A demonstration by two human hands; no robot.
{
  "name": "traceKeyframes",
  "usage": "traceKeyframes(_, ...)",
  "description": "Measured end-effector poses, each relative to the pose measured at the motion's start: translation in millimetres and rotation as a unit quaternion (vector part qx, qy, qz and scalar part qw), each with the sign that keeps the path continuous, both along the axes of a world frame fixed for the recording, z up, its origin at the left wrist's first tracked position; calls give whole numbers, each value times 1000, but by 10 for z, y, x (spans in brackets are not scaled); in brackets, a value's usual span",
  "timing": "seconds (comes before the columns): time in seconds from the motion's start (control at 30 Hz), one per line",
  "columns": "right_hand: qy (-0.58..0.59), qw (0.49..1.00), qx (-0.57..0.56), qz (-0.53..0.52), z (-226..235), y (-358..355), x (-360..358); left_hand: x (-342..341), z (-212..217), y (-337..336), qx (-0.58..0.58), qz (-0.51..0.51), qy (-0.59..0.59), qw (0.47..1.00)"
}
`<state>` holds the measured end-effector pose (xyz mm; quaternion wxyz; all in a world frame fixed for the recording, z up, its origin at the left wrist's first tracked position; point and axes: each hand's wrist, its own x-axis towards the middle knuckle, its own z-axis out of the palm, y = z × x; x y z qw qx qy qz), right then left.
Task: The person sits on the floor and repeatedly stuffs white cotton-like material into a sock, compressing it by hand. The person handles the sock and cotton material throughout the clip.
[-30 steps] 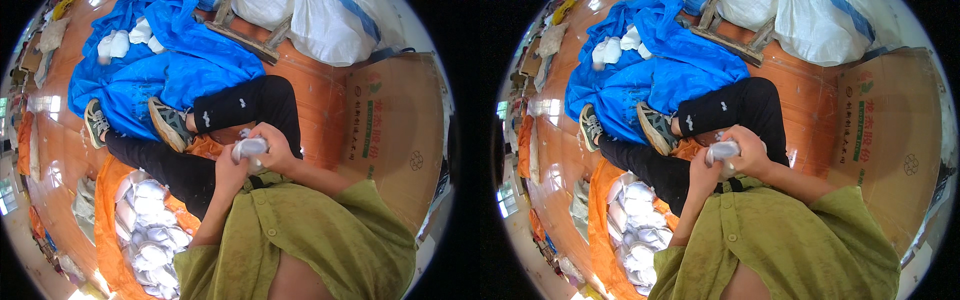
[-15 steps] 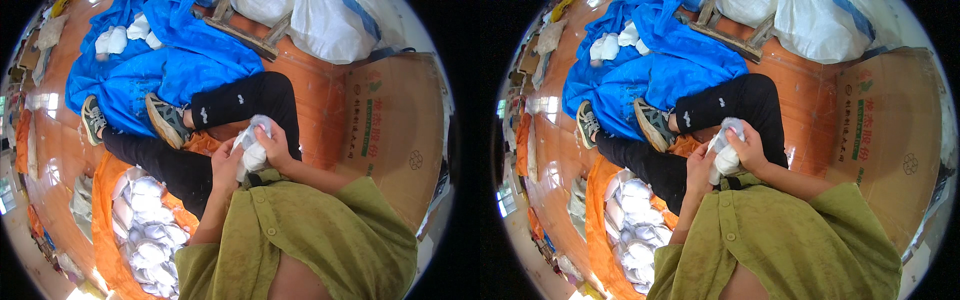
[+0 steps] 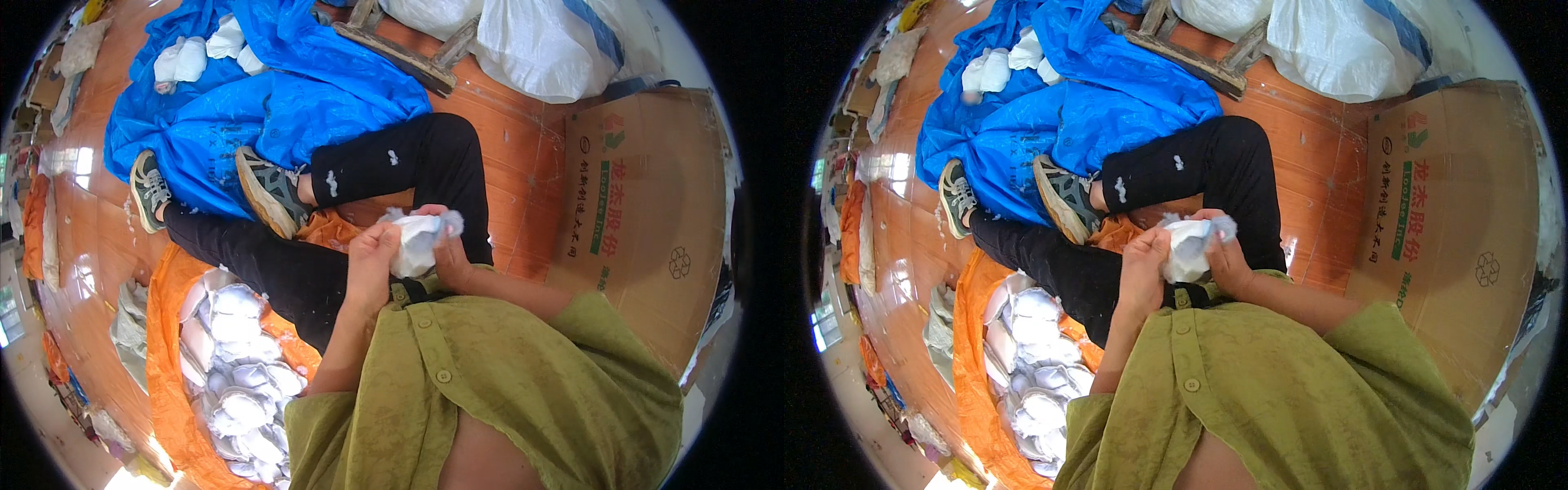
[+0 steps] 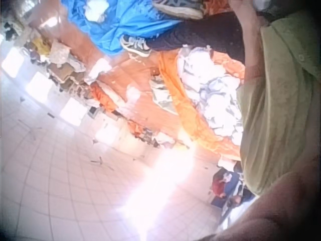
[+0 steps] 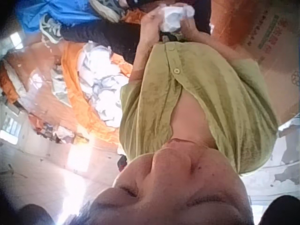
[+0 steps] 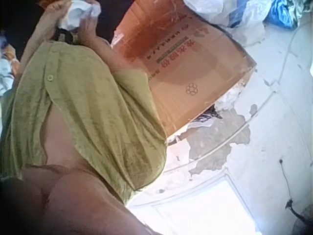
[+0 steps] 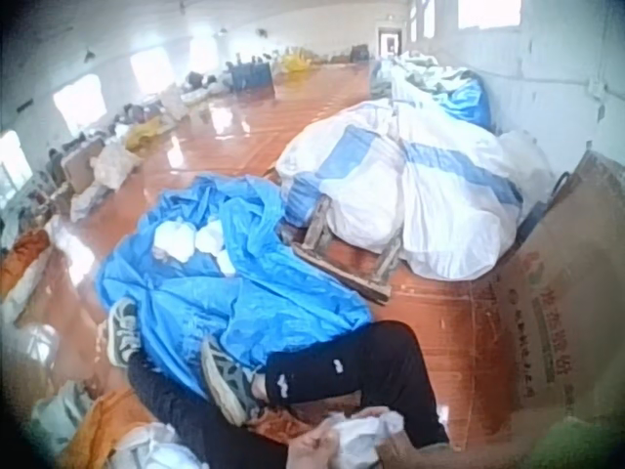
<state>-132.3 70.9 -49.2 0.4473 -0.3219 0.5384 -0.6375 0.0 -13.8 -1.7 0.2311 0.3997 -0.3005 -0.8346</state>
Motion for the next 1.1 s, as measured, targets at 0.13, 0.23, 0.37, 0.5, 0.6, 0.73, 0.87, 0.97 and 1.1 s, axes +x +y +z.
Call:
traceKeyframes(0.13,263,965,-5,14,375,-136,-259,66,-152,-63,-23,53,-119,991)
traceKeyframes(0.23,396,909,-56,117,609,-247,-420,68,-152,-40,-57,41,-177,982)
traceKeyframes(0.37,439,864,33,245,656,-309,-429,39,-114,1,-119,-11,-228,966)
traceKeyframes(0.5,519,788,-27,331,577,-308,-439,87,-164,31,-182,-98,-246,947)
traceKeyframes(0.6,508,799,-12,321,545,-283,-422,78,-147,39,-193,-139,-282,929)
traceKeyframes(0.73,344,881,29,324,439,-271,-412,44,-49,13,-230,-151,-259,926)
traceKeyframes(0.87,16,947,174,270,392,-205,-447,36,-70,57,-266,-114,-242,926)
traceKeyframes(0.97,-168,939,234,188,464,-183,-454,23,-140,119,-254,-88,-232,935)
traceKeyframes(1.1,-232,922,261,167,355,-129,-495,49,-63,99,-213,-156,-242,934)
